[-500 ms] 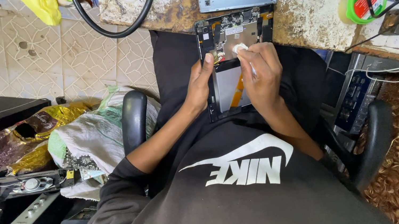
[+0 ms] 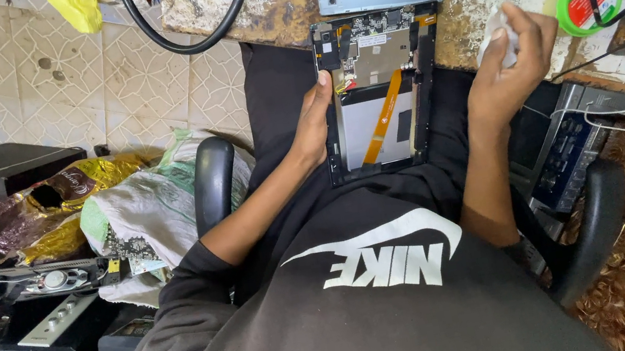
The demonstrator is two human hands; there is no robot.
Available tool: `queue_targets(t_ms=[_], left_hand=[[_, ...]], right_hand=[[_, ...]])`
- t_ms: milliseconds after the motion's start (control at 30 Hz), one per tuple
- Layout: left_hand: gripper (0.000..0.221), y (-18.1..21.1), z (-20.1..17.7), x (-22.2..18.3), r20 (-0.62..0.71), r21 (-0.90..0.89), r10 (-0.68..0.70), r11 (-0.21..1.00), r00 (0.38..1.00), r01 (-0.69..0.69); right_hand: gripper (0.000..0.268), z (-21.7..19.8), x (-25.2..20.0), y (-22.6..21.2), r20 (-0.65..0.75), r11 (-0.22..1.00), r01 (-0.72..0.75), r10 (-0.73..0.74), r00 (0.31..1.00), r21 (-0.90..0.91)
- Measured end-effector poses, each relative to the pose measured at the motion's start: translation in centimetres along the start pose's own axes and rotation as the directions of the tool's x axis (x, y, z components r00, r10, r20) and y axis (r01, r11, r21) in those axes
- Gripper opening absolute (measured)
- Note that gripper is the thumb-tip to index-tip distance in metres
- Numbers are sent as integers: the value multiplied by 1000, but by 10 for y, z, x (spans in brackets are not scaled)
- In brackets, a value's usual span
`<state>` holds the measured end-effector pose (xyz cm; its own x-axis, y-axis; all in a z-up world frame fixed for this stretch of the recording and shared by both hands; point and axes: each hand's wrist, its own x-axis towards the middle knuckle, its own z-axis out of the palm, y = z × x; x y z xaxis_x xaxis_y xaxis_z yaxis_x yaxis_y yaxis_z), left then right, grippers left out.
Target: Cleaning the internal frame and components of a disassembled tablet using a cloth and a screwdriver
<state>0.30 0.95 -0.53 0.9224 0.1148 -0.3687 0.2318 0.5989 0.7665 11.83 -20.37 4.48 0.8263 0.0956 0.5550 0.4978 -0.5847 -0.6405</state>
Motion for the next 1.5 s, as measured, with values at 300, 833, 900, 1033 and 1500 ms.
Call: queue_targets(t_ms=[300, 833, 900, 1033, 1500], left_hand=[[55, -8, -5, -3, -9, 96, 50, 994, 999, -49], [57, 77, -68, 8, -354, -245, 379, 845, 855, -476], [57, 82, -73, 8, -387, -219, 373, 851, 843, -477], [63, 83, -78, 12, -473, -323, 252, 842, 844, -433], [62, 82, -74, 13, -427, -395, 210, 832, 880, -390]], right_hand=[[34, 11, 0, 11, -14, 970, 40, -45, 999, -239], [38, 77, -5, -19, 315, 962, 273, -264, 911, 19], [43, 90, 1, -19, 344, 951, 308, -280, 896, -27], [16, 105, 9, -22, 306, 936, 349, -322, 896, -36], [32, 51, 2, 9, 204, 955, 293, -278, 939, -51]])
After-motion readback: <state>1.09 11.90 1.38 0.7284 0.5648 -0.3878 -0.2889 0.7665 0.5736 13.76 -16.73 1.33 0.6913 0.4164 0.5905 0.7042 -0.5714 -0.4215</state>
